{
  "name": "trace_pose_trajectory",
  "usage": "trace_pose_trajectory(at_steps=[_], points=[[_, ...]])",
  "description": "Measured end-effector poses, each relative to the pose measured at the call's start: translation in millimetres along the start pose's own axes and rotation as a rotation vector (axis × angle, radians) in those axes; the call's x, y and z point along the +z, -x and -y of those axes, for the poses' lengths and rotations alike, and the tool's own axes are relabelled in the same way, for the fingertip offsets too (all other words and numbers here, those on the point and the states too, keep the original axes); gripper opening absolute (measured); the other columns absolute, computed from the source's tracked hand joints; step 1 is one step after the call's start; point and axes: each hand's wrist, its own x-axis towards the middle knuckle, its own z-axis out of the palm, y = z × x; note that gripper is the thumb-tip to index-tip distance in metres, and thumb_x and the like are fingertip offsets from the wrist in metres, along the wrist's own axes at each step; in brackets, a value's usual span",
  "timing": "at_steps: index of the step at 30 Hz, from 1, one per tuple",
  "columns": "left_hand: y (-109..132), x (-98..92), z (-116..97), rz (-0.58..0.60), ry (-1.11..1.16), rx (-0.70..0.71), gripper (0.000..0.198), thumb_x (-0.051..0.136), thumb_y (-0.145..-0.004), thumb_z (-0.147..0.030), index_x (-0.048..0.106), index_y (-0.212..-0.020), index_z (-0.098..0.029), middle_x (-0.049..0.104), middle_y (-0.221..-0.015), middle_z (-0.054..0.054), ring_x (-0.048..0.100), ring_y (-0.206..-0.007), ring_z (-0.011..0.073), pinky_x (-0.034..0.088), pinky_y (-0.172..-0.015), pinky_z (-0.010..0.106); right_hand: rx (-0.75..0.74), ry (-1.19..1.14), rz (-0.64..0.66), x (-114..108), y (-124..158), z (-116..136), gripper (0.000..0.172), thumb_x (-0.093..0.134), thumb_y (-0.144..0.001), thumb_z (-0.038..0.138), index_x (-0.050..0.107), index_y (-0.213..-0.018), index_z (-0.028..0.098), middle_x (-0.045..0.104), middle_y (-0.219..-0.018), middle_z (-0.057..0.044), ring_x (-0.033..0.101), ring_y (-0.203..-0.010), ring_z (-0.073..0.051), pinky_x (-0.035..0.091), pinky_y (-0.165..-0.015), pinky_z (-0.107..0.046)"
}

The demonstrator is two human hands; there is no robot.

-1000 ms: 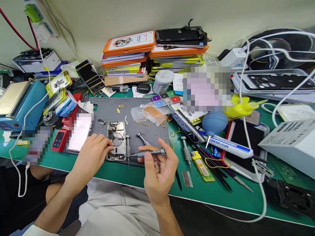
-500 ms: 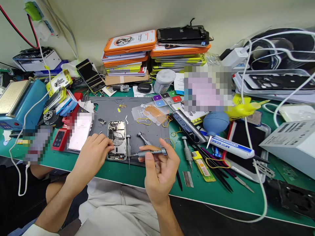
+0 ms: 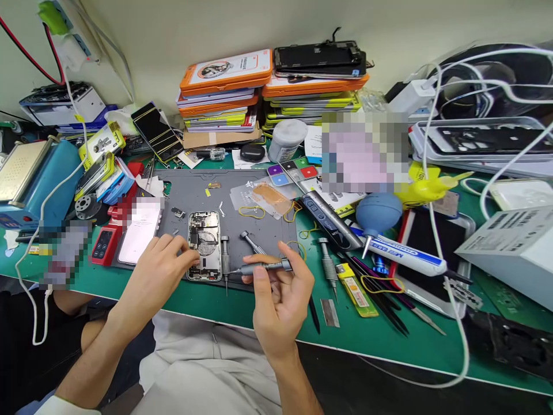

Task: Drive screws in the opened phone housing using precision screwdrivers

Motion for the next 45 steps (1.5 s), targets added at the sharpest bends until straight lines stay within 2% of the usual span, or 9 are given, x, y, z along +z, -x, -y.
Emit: trace_pose_trajectory(at_steps=[8,24,27,31,33,36,38,45], points=[[-5,-3.0,-1,0.058,-0.018,-0.007,0.011,0.066,-0.109,-0.012,0.067,-0.103,-0.022,0.066,-0.102,0.005,0.055,-0.091,0.0262,0.039,-0.077,0.041,-0.011,-0.006,0.001,0,-1,1,0.042,0.074,-0.105,0.025,0.061,-0.145,0.027,0.083,-0.099,-0.003,0.082,-0.083,-0.018,0.072,-0.060,-0.028],[-4,0.7,0,0.027,0.089,-0.054,0.015,0.060,-0.113,-0.017,0.070,-0.104,-0.021,0.067,-0.104,0.006,0.057,-0.094,0.0249,0.041,-0.079,0.040,-0.008,-0.010,0.000,1,-1,3,0.042,0.074,-0.105,0.024,0.061,-0.145,0.028,0.083,-0.099,-0.002,0.083,-0.085,-0.018,0.072,-0.060,-0.028],[0,0.8,-1,-0.016,0.102,-0.071,0.013,0.060,-0.114,-0.020,0.071,-0.109,-0.022,0.069,-0.105,0.005,0.058,-0.093,0.0248,0.042,-0.079,0.040,-0.004,0.005,-0.005,1,-1,2,0.042,0.073,-0.105,0.025,0.060,-0.145,0.028,0.082,-0.099,-0.002,0.083,-0.085,-0.019,0.072,-0.060,-0.029],[8,-0.9,4,-0.108,0.103,-0.129,0.015,0.062,-0.114,-0.024,0.071,-0.126,-0.023,0.073,-0.112,0.006,0.060,-0.096,0.0260,0.045,-0.083,0.040,0.008,0.015,0.004,0,-1,1,0.042,0.071,-0.106,0.026,0.058,-0.146,0.028,0.082,-0.100,-0.003,0.082,-0.085,-0.018,0.071,-0.059,-0.028],[10,-2.2,9,-0.098,0.090,-0.078,0.022,0.061,-0.113,-0.018,0.071,-0.132,-0.025,0.073,-0.116,0.007,0.060,-0.098,0.0262,0.046,-0.083,0.040,0.010,0.021,0.012,0,-1,0,0.042,0.071,-0.106,0.026,0.058,-0.146,0.028,0.082,-0.100,-0.003,0.082,-0.085,-0.018,0.071,-0.059,-0.027],[11,-4.5,16,-0.027,0.069,0.094,0.037,0.057,-0.110,-0.005,0.071,-0.136,-0.026,0.074,-0.122,0.007,0.062,-0.102,0.0260,0.046,-0.084,0.040,0.005,0.018,0.016,-1,0,-1,0.042,0.070,-0.107,0.026,0.058,-0.146,0.028,0.082,-0.101,-0.003,0.082,-0.085,-0.018,0.070,-0.060,-0.026],[10,-6.0,18,0.013,0.057,0.156,0.040,0.057,-0.108,-0.002,0.072,-0.135,-0.025,0.074,-0.125,0.007,0.063,-0.104,0.0264,0.047,-0.085,0.041,0.003,0.010,0.017,-1,-1,-1,0.042,0.070,-0.107,0.025,0.058,-0.147,0.029,0.083,-0.101,-0.003,0.082,-0.086,-0.018,0.070,-0.060,-0.026],[5,-7.6,18,0.040,0.102,0.115,0.029,0.063,-0.106,-0.004,0.073,-0.125,-0.024,0.075,-0.125,0.006,0.063,-0.105,0.0255,0.047,-0.089,0.040,-0.002,0.006,0.012,0,-1,1,0.042,0.071,-0.107,0.025,0.059,-0.146,0.028,0.082,-0.101,-0.004,0.082,-0.087,-0.018,0.069,-0.058,-0.025]])
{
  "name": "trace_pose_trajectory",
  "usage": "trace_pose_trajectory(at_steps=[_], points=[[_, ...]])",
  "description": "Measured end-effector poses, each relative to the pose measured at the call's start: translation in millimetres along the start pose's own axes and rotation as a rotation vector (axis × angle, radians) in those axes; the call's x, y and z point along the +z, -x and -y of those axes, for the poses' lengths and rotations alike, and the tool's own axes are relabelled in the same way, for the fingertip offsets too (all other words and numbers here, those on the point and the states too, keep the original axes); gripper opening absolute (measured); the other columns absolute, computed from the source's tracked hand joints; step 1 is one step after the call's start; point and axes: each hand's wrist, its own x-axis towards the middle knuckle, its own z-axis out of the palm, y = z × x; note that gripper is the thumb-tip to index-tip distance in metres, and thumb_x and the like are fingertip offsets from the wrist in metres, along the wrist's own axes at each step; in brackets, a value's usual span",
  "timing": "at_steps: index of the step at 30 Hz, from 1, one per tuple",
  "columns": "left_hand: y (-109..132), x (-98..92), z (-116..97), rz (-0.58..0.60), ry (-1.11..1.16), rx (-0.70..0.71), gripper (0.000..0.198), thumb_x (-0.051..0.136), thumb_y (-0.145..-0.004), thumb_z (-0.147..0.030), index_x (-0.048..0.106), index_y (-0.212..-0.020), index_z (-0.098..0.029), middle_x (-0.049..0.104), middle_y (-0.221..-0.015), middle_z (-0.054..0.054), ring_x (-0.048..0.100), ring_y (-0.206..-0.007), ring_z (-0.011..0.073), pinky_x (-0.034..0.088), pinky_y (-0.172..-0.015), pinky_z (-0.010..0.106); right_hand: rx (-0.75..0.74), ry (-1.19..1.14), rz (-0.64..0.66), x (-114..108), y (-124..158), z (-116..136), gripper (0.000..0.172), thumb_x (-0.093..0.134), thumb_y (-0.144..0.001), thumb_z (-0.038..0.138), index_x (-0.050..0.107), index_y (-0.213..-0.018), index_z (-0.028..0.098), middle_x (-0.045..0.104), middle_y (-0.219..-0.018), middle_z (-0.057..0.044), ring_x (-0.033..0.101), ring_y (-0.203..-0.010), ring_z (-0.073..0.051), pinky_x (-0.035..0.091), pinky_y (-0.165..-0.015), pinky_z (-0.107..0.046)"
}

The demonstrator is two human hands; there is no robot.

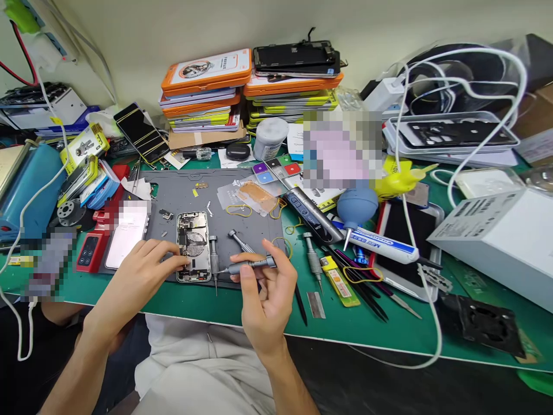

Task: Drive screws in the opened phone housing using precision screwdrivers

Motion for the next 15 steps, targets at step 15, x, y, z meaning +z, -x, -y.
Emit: trace_pose_trajectory(at_steps=[15], points=[[29,-18.8,31,-0.310,0.155,-0.566,0.006,0.076,-0.106,-0.023,0.079,-0.103,-0.027,0.085,-0.105,-0.002,0.069,-0.093,0.0235,0.046,-0.092,0.040,-0.016,-0.027,-0.015,0,2,0,0.043,0.074,-0.105,0.022,0.062,-0.146,0.029,0.082,-0.100,-0.003,0.084,-0.087,-0.019,0.073,-0.061,-0.028]])
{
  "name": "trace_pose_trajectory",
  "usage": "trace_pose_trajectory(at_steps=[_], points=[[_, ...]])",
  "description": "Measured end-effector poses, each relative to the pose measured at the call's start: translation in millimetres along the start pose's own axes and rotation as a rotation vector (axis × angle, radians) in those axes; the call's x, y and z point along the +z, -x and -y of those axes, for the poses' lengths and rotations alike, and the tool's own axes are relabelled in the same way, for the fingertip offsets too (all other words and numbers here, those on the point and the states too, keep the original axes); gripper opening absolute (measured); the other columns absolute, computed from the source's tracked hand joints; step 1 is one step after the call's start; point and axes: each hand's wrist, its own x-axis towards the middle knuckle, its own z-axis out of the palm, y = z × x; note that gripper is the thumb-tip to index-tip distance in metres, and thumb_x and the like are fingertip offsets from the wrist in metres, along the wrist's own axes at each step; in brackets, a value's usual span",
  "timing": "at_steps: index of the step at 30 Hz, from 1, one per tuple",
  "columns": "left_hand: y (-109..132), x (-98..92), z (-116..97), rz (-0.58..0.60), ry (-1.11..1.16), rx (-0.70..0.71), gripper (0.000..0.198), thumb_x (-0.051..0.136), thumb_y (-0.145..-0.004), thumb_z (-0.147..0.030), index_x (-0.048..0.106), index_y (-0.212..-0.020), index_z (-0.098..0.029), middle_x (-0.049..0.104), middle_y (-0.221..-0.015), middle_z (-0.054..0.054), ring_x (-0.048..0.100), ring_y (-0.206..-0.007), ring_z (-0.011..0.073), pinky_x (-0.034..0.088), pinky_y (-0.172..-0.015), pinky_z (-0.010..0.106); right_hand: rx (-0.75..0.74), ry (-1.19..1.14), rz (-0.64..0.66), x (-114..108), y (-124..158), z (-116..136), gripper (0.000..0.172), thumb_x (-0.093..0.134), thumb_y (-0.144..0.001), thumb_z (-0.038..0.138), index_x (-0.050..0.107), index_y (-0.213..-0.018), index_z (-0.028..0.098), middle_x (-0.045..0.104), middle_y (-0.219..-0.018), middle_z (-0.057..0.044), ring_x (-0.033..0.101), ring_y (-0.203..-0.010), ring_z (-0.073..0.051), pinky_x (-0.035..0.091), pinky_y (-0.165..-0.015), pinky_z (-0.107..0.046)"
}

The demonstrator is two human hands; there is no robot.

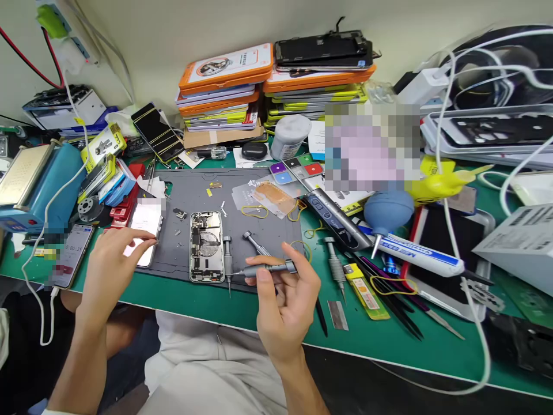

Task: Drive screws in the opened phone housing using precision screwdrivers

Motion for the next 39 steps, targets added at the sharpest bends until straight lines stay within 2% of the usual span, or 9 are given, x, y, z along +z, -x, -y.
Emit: trace_pose_trajectory(at_steps=[5,9,16,22,26,30,34,39], points=[[5,17.6,-8,0.053,-0.120,0.094,0.011,0.070,-0.110,-0.024,0.078,-0.103,-0.026,0.084,-0.104,0.000,0.066,-0.098,0.0274,0.041,-0.091,0.044,-0.010,0.016,0.003,-1,1,-1,0.044,0.074,-0.105,0.020,0.063,-0.147,0.029,0.082,-0.099,-0.002,0.084,-0.087,-0.019,0.073,-0.061,-0.028],[4,25.6,-9,0.022,-0.199,0.093,0.008,0.074,-0.108,-0.026,0.081,-0.104,-0.026,0.081,-0.106,0.003,0.063,-0.099,0.0294,0.039,-0.088,0.044,-0.012,0.031,0.006,-2,1,-3,0.045,0.074,-0.105,0.021,0.063,-0.148,0.029,0.083,-0.098,-0.002,0.083,-0.084,-0.018,0.072,-0.060,-0.027],[8,27.5,1,-0.017,-0.187,0.094,0.013,0.076,-0.107,-0.029,0.083,-0.118,-0.029,0.078,-0.108,0.004,0.065,-0.101,0.0279,0.038,-0.086,0.043,-0.026,0.035,0.003,-1,0,-4,0.045,0.074,-0.105,0.020,0.063,-0.147,0.029,0.083,-0.098,-0.002,0.083,-0.084,-0.018,0.071,-0.060,-0.026],[13,31.2,-3,0.020,-0.205,0.252,0.009,0.073,-0.108,-0.026,0.080,-0.114,-0.025,0.073,-0.107,0.006,0.060,-0.098,0.0278,0.040,-0.082,0.042,-0.008,0.043,-0.005,-1,0,-4,0.043,0.074,-0.104,0.022,0.062,-0.146,0.026,0.082,-0.096,-0.002,0.083,-0.082,-0.019,0.070,-0.057,-0.028],[14,34.9,-4,0.052,-0.232,0.287,0.010,0.067,-0.111,-0.026,0.077,-0.111,-0.022,0.070,-0.103,0.007,0.058,-0.095,0.0274,0.042,-0.081,0.042,-0.007,0.048,-0.013,-1,0,-3,0.042,0.075,-0.104,0.023,0.062,-0.144,0.025,0.082,-0.095,-0.002,0.083,-0.082,-0.020,0.069,-0.056,-0.028],[19,33.4,-5,0.081,-0.247,0.269,0.015,0.060,-0.114,-0.027,0.073,-0.111,-0.020,0.068,-0.104,0.007,0.056,-0.094,0.0268,0.045,-0.082,0.042,-0.021,0.043,-0.009,-1,0,-3,0.042,0.075,-0.104,0.022,0.062,-0.144,0.026,0.082,-0.096,-0.002,0.083,-0.083,-0.019,0.069,-0.056,-0.027],[26,30.5,-6,0.133,-0.138,0.228,0.020,0.056,-0.117,-0.028,0.074,-0.111,-0.021,0.068,-0.104,0.006,0.058,-0.095,0.0251,0.047,-0.085,0.041,-0.015,0.046,-0.006,-1,-1,-3,0.042,0.075,-0.104,0.023,0.061,-0.144,0.026,0.082,-0.096,-0.002,0.083,-0.082,-0.019,0.070,-0.058,-0.028],[29,24.5,-3,0.124,-0.063,0.143,0.024,0.053,-0.118,-0.027,0.076,-0.120,-0.024,0.070,-0.107,0.006,0.062,-0.099,0.0247,0.049,-0.090,0.041,0.007,0.062,-0.010,-1,0,-2,0.043,0.076,-0.104,0.026,0.061,-0.144,0.026,0.082,-0.096,-0.003,0.083,-0.082,-0.021,0.070,-0.060,-0.031]])
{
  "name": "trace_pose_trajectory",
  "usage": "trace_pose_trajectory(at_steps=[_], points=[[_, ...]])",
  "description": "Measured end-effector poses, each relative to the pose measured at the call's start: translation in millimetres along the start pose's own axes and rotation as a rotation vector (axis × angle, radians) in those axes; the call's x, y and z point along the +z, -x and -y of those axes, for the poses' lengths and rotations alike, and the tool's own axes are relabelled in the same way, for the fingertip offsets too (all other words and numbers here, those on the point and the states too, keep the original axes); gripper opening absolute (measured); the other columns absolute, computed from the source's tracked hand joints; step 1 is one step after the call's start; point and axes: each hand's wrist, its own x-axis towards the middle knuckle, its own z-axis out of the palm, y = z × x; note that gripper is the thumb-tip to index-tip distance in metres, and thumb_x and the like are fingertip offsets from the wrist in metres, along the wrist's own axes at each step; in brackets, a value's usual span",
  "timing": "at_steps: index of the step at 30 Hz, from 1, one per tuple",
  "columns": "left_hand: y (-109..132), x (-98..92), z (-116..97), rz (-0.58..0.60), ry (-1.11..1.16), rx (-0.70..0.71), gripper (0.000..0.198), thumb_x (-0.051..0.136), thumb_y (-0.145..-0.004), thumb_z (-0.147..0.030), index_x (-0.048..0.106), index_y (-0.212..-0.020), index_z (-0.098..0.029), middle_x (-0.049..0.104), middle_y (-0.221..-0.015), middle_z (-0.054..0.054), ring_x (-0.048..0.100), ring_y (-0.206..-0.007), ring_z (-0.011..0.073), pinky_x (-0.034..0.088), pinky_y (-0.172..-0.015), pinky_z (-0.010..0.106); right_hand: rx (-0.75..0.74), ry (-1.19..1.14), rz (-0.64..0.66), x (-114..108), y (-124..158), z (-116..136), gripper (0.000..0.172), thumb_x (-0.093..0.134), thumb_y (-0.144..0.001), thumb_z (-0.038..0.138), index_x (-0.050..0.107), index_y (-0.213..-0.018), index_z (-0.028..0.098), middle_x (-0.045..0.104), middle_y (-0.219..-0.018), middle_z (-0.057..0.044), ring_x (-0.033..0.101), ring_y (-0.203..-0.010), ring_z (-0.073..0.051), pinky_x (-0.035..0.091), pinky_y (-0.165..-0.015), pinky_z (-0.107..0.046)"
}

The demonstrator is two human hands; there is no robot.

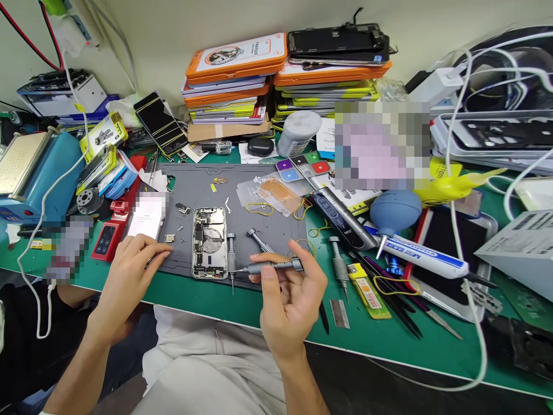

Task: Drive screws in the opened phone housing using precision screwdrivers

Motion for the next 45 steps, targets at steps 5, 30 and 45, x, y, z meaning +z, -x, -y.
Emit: trace_pose_trajectory(at_steps=[5,30,45], points=[[-3,-4.5,6,-0.024,-0.037,-0.046,0.020,0.058,-0.115,-0.026,0.077,-0.118,-0.025,0.075,-0.110,0.007,0.065,-0.101,0.0265,0.047,-0.090,0.042,0.002,-0.003,0.000,0,0,1,0.043,0.075,-0.104,0.026,0.061,-0.144,0.026,0.083,-0.096,-0.003,0.083,-0.082,-0.021,0.070,-0.057,-0.030],[10,8.0,-20,-0.311,0.027,0.043,0.018,0.067,-0.110,-0.014,0.075,-0.122,-0.024,0.080,-0.101,0.004,0.065,-0.090,0.0233,0.052,-0.085,0.038,-0.007,0.000,-0.019,2,-1,1,0.046,0.073,-0.105,0.023,0.057,-0.147,0.031,0.081,-0.098,-0.001,0.082,-0.086,-0.018,0.068,-0.057,-0.025],[22,53.8,-36,-0.260,0.309,0.087,0.009,0.068,-0.111,-0.017,0.073,-0.110,-0.025,0.083,-0.100,0.002,0.072,-0.087,0.0189,0.054,-0.082,0.035,-0.021,0.019,0.048,4,-1,-4,0.046,0.066,-0.110,0.028,0.051,-0.153,0.035,0.080,-0.101,-0.002,0.080,-0.084,-0.018,0.070,-0.058,-0.029]])
